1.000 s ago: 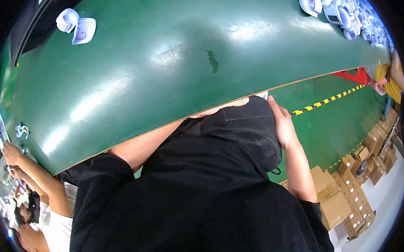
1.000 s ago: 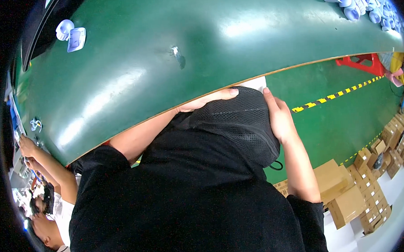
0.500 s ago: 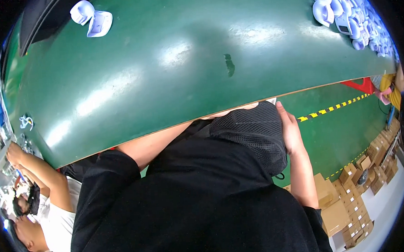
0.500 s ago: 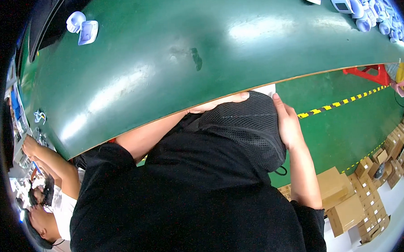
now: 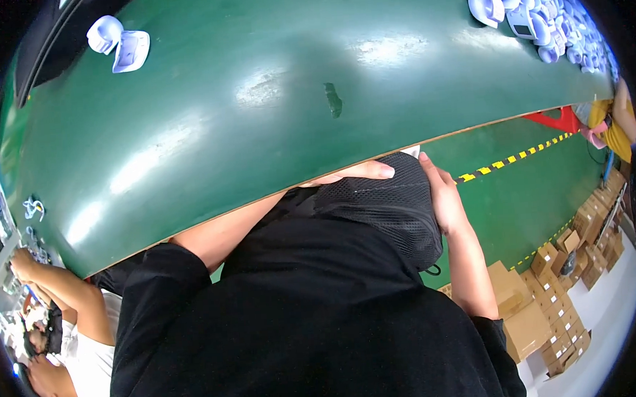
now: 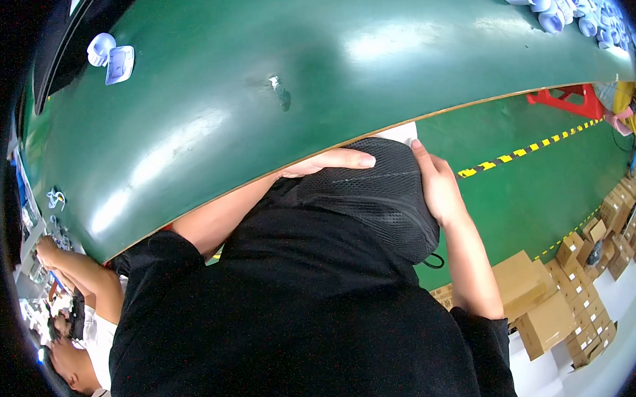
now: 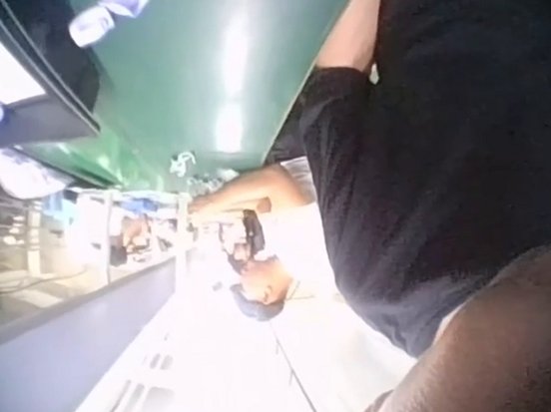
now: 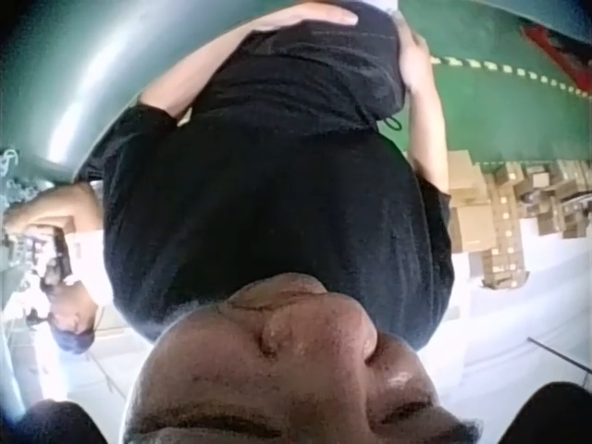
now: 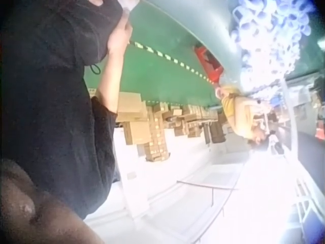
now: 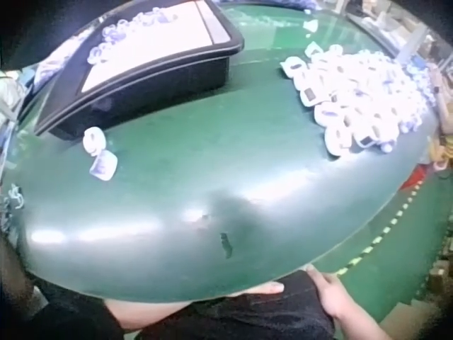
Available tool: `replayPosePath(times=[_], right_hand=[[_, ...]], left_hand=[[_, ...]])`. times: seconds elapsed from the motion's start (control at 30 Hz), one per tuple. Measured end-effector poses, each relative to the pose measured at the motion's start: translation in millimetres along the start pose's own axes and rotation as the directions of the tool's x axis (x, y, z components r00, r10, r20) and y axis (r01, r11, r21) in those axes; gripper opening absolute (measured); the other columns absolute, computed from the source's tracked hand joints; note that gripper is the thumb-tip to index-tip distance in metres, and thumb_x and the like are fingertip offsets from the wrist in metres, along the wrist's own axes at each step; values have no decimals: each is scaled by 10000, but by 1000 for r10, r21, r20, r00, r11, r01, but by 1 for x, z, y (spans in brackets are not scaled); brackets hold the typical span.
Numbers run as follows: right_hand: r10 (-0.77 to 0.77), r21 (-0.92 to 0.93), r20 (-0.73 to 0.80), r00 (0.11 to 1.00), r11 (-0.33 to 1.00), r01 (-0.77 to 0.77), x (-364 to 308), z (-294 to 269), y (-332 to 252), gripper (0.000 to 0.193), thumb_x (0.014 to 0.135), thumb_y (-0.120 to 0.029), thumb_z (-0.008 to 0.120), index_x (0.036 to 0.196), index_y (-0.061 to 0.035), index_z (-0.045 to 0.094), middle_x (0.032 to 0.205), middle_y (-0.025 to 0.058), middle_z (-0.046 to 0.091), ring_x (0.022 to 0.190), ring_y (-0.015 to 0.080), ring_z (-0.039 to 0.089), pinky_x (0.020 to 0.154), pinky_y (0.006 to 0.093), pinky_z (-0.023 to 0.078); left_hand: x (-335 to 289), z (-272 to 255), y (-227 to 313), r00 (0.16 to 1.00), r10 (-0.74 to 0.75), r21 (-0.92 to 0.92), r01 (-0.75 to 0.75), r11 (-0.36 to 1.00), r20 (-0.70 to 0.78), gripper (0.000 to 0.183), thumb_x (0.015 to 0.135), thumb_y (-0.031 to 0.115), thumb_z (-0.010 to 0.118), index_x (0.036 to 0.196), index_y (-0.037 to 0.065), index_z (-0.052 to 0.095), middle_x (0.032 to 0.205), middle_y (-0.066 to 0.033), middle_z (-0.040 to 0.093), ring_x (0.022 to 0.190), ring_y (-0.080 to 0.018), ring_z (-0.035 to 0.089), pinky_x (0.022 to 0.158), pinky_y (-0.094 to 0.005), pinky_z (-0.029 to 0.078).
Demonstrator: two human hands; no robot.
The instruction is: Assembling small electronic modules into purple plastic housings at a factory workbench.
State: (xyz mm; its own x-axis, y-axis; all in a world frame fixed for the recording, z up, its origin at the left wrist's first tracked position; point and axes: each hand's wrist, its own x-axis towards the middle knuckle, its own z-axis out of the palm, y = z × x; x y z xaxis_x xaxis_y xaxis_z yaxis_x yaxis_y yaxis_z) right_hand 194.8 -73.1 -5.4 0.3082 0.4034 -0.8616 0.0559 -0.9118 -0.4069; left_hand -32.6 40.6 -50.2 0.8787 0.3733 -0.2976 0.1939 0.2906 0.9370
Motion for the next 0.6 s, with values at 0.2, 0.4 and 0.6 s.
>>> replayPosePath(times=[0.2,0.4,0.6], right_hand=[[-11,19,48,999,1000,10,4,0,4,657,1020,-522,533,1245,84,648,1176,154,701,1049,208,651,974,302,464],[-24,12,47,999,1000,23,5,-1,7,727,1019,-581,482,1221,93,666,1127,194,712,1065,239,646,996,319,448],[-15,-7,48,999,1000,15,2,-2,3,684,1011,-537,537,1265,89,638,1202,168,694,1092,213,640,999,300,447]], left_hand=[[1,-2,5,998,-53,8,53,999,22,580,964,453,653,1428,112,576,1427,-163,569,1317,-307,507,1125,-437,375],[4,4,-13,996,-84,-176,88,980,30,586,960,419,681,1417,68,573,1387,-170,587,1273,-269,528,1100,-404,394],[4,5,-8,998,-58,-222,59,973,8,569,942,403,715,1365,39,599,1316,-140,622,1204,-246,564,1044,-386,437]])
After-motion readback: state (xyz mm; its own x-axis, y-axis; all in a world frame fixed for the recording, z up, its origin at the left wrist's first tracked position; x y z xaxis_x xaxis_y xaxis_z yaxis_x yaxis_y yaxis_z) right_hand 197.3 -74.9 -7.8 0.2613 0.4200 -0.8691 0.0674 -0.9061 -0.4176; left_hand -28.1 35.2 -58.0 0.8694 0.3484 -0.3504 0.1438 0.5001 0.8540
